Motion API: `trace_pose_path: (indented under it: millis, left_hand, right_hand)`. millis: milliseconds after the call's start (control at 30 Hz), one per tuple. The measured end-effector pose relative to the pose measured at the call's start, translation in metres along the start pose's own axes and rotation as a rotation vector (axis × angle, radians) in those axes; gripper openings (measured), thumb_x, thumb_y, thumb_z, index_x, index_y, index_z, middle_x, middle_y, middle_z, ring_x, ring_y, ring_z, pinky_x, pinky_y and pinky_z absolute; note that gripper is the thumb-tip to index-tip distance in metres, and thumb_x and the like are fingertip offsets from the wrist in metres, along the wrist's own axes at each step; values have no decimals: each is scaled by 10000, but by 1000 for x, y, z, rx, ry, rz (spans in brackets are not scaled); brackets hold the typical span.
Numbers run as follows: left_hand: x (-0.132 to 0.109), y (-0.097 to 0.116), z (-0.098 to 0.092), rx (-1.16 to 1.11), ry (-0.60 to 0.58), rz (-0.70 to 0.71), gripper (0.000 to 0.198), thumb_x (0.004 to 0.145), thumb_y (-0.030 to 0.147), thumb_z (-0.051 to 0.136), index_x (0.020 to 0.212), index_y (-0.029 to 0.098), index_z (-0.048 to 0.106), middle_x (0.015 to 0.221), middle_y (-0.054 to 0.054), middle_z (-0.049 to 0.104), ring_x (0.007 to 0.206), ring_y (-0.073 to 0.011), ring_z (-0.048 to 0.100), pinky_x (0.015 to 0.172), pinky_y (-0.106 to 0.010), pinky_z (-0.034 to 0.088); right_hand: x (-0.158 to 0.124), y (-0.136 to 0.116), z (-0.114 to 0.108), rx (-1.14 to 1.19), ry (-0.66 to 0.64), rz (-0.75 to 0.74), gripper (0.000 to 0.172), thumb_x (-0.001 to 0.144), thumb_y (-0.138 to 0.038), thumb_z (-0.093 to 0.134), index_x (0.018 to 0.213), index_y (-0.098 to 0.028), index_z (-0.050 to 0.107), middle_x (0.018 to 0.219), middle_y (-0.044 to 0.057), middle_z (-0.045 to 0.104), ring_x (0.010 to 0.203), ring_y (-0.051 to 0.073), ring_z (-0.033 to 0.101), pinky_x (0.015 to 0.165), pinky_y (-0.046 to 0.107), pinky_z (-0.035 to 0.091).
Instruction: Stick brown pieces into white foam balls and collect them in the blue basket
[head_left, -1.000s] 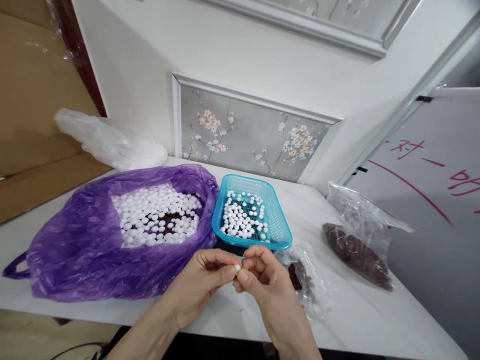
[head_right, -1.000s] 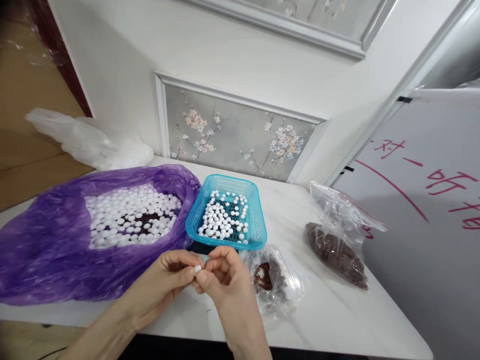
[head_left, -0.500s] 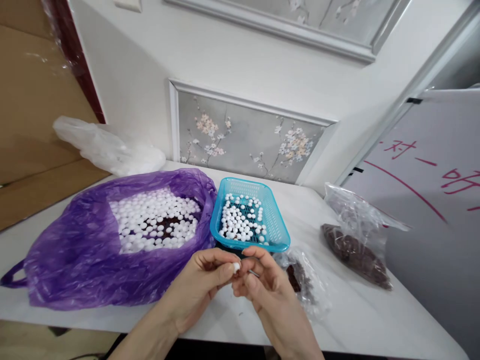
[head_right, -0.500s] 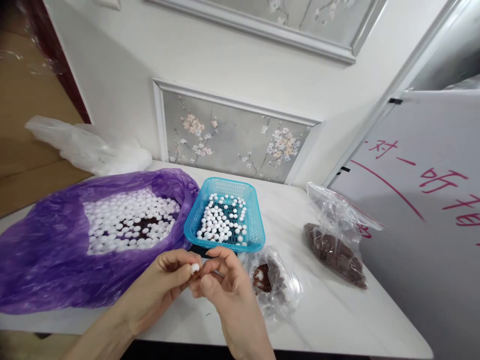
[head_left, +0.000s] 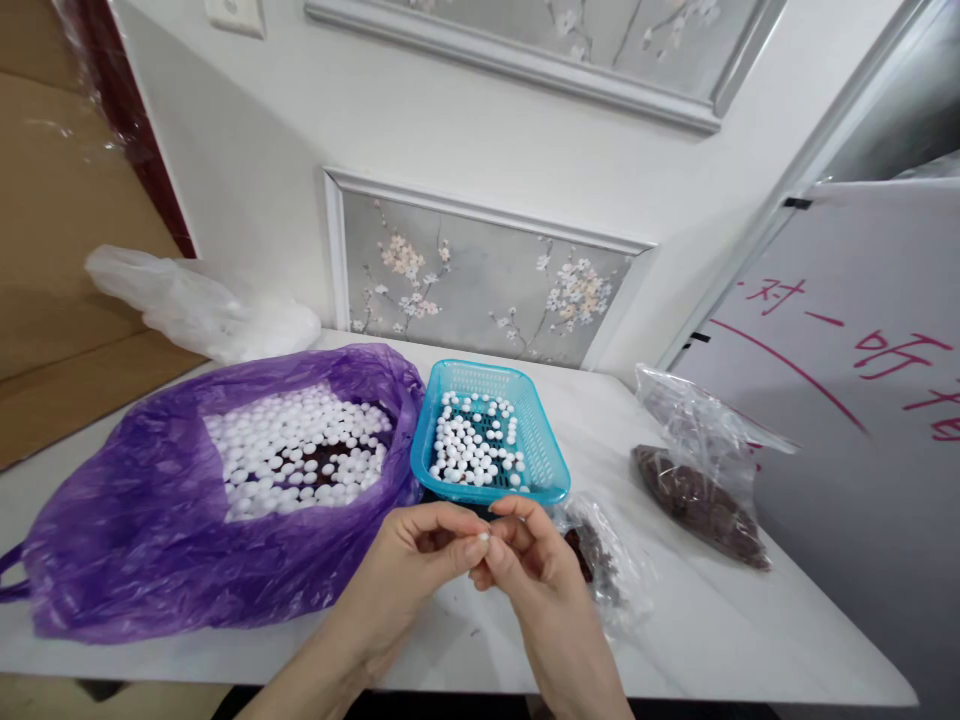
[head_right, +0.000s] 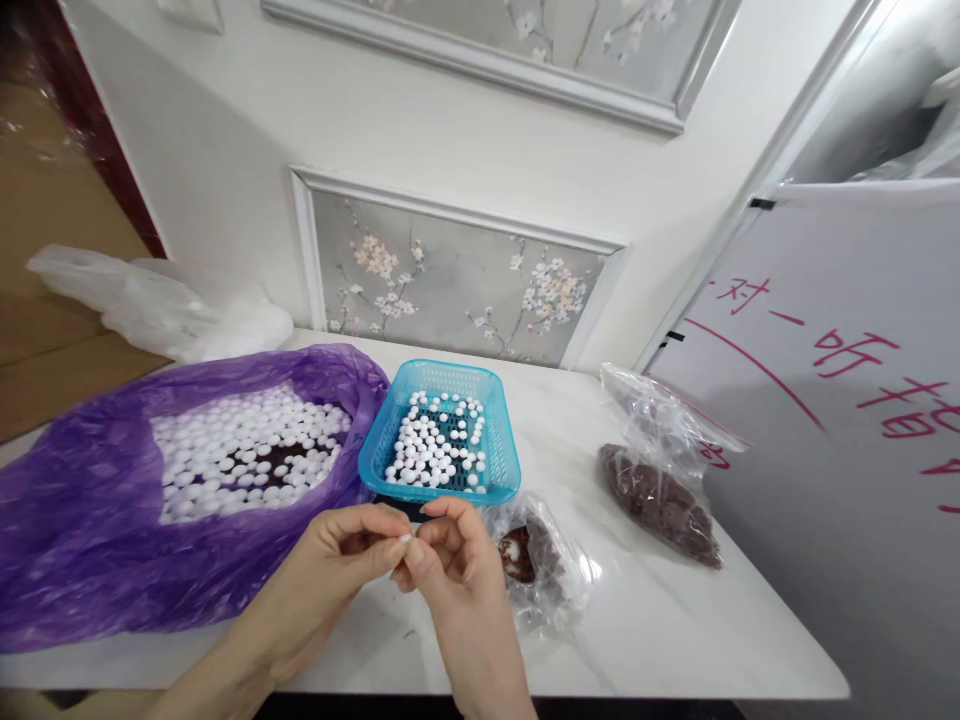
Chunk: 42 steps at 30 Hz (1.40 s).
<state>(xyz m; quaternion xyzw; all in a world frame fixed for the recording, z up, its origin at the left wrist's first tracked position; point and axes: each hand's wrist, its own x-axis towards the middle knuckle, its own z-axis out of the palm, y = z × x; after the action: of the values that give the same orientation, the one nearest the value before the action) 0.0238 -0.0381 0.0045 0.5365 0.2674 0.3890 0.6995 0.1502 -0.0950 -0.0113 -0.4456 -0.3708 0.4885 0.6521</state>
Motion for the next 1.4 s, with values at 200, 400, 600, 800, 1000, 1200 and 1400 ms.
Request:
trace_pose_path:
  millis: [200,400,600,800,1000,1200,1400]
  left_hand:
    - [40,30,6,697,121,321,134,834,193,589,853,185,722,926,-72,734,880,-229,658,826,-336,500]
    - [70,47,-11,1027,138,318,269,813,126,553,998,170,744,1134,-119,724,1077,-287,618,1004,-385,387]
    - [51,67,-85,1304,148,139,284,811,125,549,984,211,758,1046,-104,764,992,-297,662,899,-388,441]
    - [38,57,-135,1422,73,-24,208,885,279,595,1048,171,666,1071,-80,696,962,-228,649,870,-447,502]
    - [38,35,-140,1328,70,-40,283,902,312,576,1149,178,598,1174,-84,631,976,-223,634,820,-435,538]
    - [33,51,-127,1014,232,57,76,793,243,674,806,184,722,936,-91,697,989,-291,593,967,-461,390]
    - [16,44,-60,382,203,22,258,784,397,685,959,208,689,886,-39,699,833,-196,640,804,-317,503]
  right_hand:
    - [-4,-34,-46,-681,262,-164,261,906,-461,507,959,-224,601,782,22,668,662,177,605,605,279,483]
    - [-3,-29,-80,-1556,132,17,289,887,-215,427,751,-270,676,707,51,751,644,253,679,585,325,422]
    - [4,-8,-79,-1675,39,55,274,840,-186,450,701,-273,670,752,60,768,644,280,709,493,305,389]
    - [8,-2,-82,-1668,-14,34,289,855,-182,432,708,-261,668,838,44,744,688,244,718,504,293,440]
    - [-1,-5,-81,-1593,118,-60,350,923,-194,347,963,-215,694,1026,92,710,812,212,711,697,297,514]
    - [-2,-10,-75,-1600,87,-59,270,822,-138,470,812,-215,729,972,102,739,791,245,717,638,308,493]
    - [1,-12,-65,-1626,90,-26,313,841,-102,409,690,-219,657,802,88,741,672,267,682,517,308,368]
